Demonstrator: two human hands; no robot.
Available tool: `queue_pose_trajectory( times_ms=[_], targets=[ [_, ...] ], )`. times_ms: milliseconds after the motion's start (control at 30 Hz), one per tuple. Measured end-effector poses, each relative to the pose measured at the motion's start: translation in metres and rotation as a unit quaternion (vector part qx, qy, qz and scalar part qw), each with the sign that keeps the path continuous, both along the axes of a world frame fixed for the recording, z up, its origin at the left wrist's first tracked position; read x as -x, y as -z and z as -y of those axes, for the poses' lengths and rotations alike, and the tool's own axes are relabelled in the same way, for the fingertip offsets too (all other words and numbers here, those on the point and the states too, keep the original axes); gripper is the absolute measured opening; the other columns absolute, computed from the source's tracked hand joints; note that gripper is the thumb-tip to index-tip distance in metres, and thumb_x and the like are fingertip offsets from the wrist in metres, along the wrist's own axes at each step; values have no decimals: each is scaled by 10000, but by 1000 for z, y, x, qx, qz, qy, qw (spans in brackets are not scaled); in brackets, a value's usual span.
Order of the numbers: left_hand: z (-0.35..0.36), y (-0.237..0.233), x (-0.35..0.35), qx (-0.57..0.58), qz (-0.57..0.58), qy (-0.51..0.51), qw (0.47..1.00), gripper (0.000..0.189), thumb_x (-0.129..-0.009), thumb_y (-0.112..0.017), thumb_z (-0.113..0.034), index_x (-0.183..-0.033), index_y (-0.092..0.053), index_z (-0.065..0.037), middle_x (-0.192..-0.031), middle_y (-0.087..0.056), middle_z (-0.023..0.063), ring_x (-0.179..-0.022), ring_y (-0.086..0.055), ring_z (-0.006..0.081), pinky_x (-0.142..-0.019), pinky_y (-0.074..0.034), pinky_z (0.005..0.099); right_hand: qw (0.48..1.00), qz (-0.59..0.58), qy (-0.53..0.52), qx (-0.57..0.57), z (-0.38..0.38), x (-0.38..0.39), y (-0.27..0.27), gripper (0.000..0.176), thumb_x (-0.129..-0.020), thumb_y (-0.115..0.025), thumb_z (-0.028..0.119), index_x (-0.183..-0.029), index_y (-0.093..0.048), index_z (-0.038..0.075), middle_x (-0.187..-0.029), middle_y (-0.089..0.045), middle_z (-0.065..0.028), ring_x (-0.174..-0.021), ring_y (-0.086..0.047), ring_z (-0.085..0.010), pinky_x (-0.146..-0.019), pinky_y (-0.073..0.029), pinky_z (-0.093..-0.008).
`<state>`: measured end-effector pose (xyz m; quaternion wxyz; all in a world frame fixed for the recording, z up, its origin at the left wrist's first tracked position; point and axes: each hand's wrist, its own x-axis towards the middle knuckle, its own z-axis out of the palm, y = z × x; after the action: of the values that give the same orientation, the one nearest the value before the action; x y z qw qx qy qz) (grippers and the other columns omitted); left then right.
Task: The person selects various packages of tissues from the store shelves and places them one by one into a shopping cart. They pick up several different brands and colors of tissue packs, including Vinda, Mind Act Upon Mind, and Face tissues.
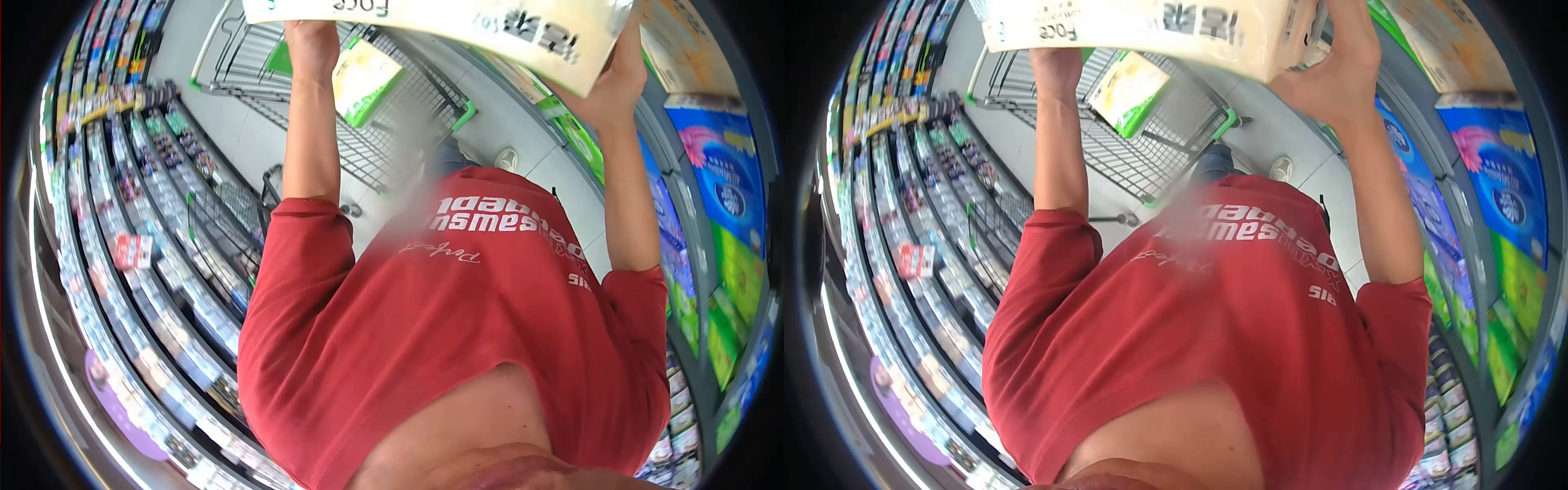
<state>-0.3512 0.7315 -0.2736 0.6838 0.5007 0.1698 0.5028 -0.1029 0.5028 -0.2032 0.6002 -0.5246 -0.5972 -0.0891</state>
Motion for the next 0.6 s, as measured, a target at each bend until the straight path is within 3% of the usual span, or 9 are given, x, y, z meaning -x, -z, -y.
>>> queue_pose_trajectory(
  times_ms=[33,100,133,167,233,267,333,467,600],
  targets=[
    [-1,5,28,-70,2,27,997,317,-797,-549,16,-1112,-541,45,-1066,-601,142,-1082,-541,288,-958,-414,392,1000,-1,-16,1,-2,5,5,801,-598,-831,194,-1249,-440,-63,-1169,-541,-191,-1064,-545,-265,-911,-422,-349],
    [18,3,64,-111,-47,33,992,371,-832,-551,-101,-1170,-510,44,-1092,-596,137,-1107,-521,278,-982,-360,369,957,-223,-167,84,-6,15,15,706,-637,-798,159,-1214,-461,-68,-1102,-584,-153,-975,-577,-213,-846,-453,-319],
    [48,-10,69,-76,-60,-29,995,381,-824,-586,-115,-1156,-508,54,-1085,-595,141,-1035,-559,262,-904,-430,356,920,-293,-180,190,-10,21,13,629,-676,-763,141,-1193,-470,-64,-1087,-594,-141,-943,-586,-198,-811,-468,-308],
    [66,-17,76,-40,-71,-91,992,395,-817,-620,-130,-1142,-506,65,-1077,-595,146,-964,-598,245,-826,-500,342,886,-367,-228,168,-22,23,38,565,-709,-739,115,-1177,-479,-66,-1087,-592,-150,-911,-603,-204,-803,-484,-316],
    [82,4,114,19,-178,-99,979,478,-812,-648,-199,-1184,-482,50,-1080,-596,123,-951,-596,210,-802,-499,304,740,-565,-273,240,-41,42,51,581,-727,-727,61,-1234,-465,-50,-1177,-561,-168,-1029,-579,-242,-889,-467,-345],
    [90,19,127,99,-183,-102,973,475,-822,-633,-225,-1183,-485,46,-1070,-600,117,-937,-600,203,-790,-502,303,735,-561,-285,253,-54,49,71,581,-727,-727,61,-1234,-465,-50,-1177,-561,-168,-1029,-579,-242,-889,-467,-345],
    [106,50,142,255,-169,-104,946,467,-846,-597,-268,-1187,-491,34,-1063,-605,118,-918,-609,206,-777,-508,309,682,-577,-275,355,-84,61,125,654,-777,-653,511,-1159,-564,-12,-1036,-638,-117,-932,-605,-177,-811,-463,-291],
    [154,110,160,500,-32,-84,862,447,-878,-540,-282,-1204,-490,19,-1094,-601,148,-921,-617,240,-782,-510,344,630,-473,-271,553,-96,91,188,653,-853,-559,513,-1244,-499,-7,-1138,-594,-102,-1002,-575,-167,-850,-448,-263],
    [180,139,174,548,-21,-113,828,466,-899,-504,-285,-1232,-466,38,-1140,-584,181,-945,-615,267,-809,-505,360,536,-489,-265,635,-102,115,238,634,-838,-577,505,-1194,-550,-18,-1114,-608,-122,-964,-589,-161,-797,-455,-268]
  ],
)
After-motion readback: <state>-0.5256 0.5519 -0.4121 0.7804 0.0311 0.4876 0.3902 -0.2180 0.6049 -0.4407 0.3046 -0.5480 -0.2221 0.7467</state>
